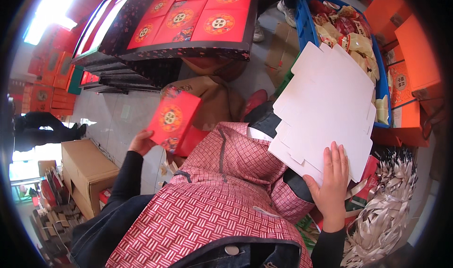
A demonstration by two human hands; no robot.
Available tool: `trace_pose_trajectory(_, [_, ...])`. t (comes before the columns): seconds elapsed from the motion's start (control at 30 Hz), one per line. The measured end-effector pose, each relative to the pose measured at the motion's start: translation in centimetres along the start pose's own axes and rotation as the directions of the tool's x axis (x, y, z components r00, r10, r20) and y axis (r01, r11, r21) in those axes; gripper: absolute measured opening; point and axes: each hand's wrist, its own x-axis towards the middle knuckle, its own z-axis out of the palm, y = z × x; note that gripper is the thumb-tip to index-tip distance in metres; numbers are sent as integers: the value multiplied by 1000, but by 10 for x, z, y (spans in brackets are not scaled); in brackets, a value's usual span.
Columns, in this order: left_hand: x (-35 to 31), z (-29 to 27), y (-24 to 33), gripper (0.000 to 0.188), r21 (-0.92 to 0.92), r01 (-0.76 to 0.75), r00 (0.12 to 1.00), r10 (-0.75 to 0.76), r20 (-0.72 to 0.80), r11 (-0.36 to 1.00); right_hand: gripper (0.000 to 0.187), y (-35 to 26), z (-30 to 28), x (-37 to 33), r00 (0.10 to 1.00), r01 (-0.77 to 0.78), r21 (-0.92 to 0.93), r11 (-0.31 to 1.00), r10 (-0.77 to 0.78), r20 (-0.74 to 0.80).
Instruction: The person folds flat red and white cardboard pieces into small rectangular boxes, inserts a wrapped item into each box, and places the finished boxes into a larger tray. The process is repeated multiple times.
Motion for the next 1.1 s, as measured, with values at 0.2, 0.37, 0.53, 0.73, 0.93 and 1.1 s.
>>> trace_pose_trajectory(0.2, [81,-12,-87,33,-225,77,937,-147,-316,971,78,-5,-1,1,999,-32,4,999,31,11])
trace_pose_trajectory(0.37, [115,-11,-116,31,-195,57,881,-141,-451,979,78,-4,-7,3,997,-34,-2,999,35,66])
trace_pose_trajectory(0.53, [144,-33,-127,47,130,245,806,-127,-578,961,66,-9,-14,2,999,-50,87,995,48,22])
trace_pose_trajectory(0.73, [145,-19,-72,65,861,299,491,708,-508,410,34,-48,-91,13,947,268,632,727,-79,-310])
trace_pose_trajectory(0.93, [103,196,-17,39,659,-572,685,726,58,488,11,-69,-116,30,688,441,863,-247,-524,-502])
trace_pose_trajectory(1.1, [66,284,-7,33,468,-726,678,637,367,503,39,-36,-66,9,954,180,291,940,-94,-286])
